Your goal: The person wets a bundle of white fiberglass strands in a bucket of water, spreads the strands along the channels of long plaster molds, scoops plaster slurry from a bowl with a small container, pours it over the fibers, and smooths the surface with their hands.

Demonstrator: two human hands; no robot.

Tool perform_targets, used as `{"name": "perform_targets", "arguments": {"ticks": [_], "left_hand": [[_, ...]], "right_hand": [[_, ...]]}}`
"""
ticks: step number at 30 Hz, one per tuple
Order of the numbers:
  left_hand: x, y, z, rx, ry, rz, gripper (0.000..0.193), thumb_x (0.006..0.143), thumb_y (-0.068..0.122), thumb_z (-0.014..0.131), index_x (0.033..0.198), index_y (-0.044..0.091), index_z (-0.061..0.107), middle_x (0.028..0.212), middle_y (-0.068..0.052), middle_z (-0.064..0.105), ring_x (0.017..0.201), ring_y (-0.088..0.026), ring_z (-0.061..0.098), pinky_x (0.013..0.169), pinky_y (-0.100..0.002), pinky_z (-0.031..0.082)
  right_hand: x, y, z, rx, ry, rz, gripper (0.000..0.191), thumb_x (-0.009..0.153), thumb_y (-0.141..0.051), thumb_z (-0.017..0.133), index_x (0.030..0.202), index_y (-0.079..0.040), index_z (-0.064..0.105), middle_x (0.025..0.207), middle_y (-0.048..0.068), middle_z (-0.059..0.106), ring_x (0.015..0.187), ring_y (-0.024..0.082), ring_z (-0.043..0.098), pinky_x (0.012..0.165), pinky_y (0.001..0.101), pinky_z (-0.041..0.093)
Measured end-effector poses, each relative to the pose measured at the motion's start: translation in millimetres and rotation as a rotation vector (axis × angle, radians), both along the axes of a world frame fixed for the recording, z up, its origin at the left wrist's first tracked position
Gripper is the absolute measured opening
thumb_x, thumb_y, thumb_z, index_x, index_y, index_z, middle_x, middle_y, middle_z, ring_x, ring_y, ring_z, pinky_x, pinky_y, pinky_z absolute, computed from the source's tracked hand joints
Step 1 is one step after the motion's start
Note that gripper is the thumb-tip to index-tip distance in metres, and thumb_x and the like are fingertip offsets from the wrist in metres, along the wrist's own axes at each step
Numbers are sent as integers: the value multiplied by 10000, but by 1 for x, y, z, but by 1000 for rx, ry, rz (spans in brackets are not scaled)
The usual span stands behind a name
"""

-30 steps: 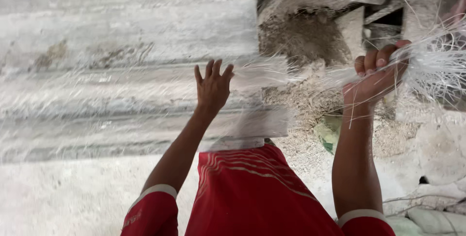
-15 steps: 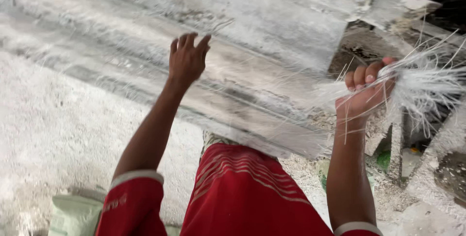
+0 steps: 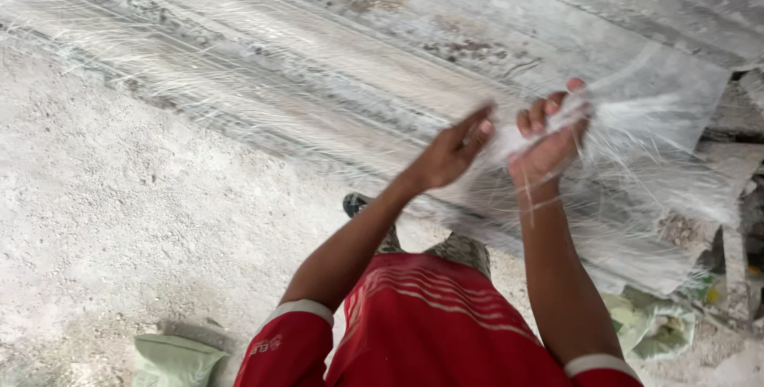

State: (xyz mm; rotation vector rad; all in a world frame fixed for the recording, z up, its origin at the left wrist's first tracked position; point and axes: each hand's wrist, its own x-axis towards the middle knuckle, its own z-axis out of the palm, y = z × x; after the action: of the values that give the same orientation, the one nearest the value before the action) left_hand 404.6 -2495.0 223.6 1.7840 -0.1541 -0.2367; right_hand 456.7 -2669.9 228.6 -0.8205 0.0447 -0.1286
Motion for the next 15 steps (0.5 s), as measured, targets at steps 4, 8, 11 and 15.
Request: {"name": "perform_targets", "arguments": {"ticks": [4, 8, 11, 15], "left_hand": [[-21, 86, 4, 33, -51, 197, 385, 1144, 364, 447, 1158, 49, 667, 923, -176, 711, 839, -308, 726, 766, -423, 587], [15, 200, 10, 576, -470, 311, 203, 1081, 242, 510, 1050, 91, 641, 977, -105, 718, 872, -302, 702, 667, -424, 548], [68, 270, -2, 839, -424, 208, 181, 1043, 172, 494, 1134, 101, 634, 1108, -121, 692, 1043, -318, 657, 844, -489, 538], [91, 326, -8, 1367, -421, 538, 488, 878, 286, 514, 1295, 53, 613, 1298, -204, 623, 1249, -394, 555, 999, -632, 434]], "right_hand": [[31, 30, -7, -73, -49, -133, 302, 1164, -337, 550, 1299, -74, 612, 827, 16, 598, 599, 112, 454, 511, 279, 389], [102, -24, 2, -216, -287, -257, 284, 1215, -292, 507, 1004, -109, 552, 747, 12, 458, 584, 111, 344, 513, 270, 309], [130, -26, -2, -288, -388, -242, 422, 1244, -273, 485, 848, -128, 510, 702, 6, 365, 574, 109, 271, 519, 266, 254], [126, 76, -2, -299, -375, -229, 253, 1216, -319, 484, 1106, -97, 535, 727, 0, 414, 562, 96, 300, 498, 263, 280]]}}
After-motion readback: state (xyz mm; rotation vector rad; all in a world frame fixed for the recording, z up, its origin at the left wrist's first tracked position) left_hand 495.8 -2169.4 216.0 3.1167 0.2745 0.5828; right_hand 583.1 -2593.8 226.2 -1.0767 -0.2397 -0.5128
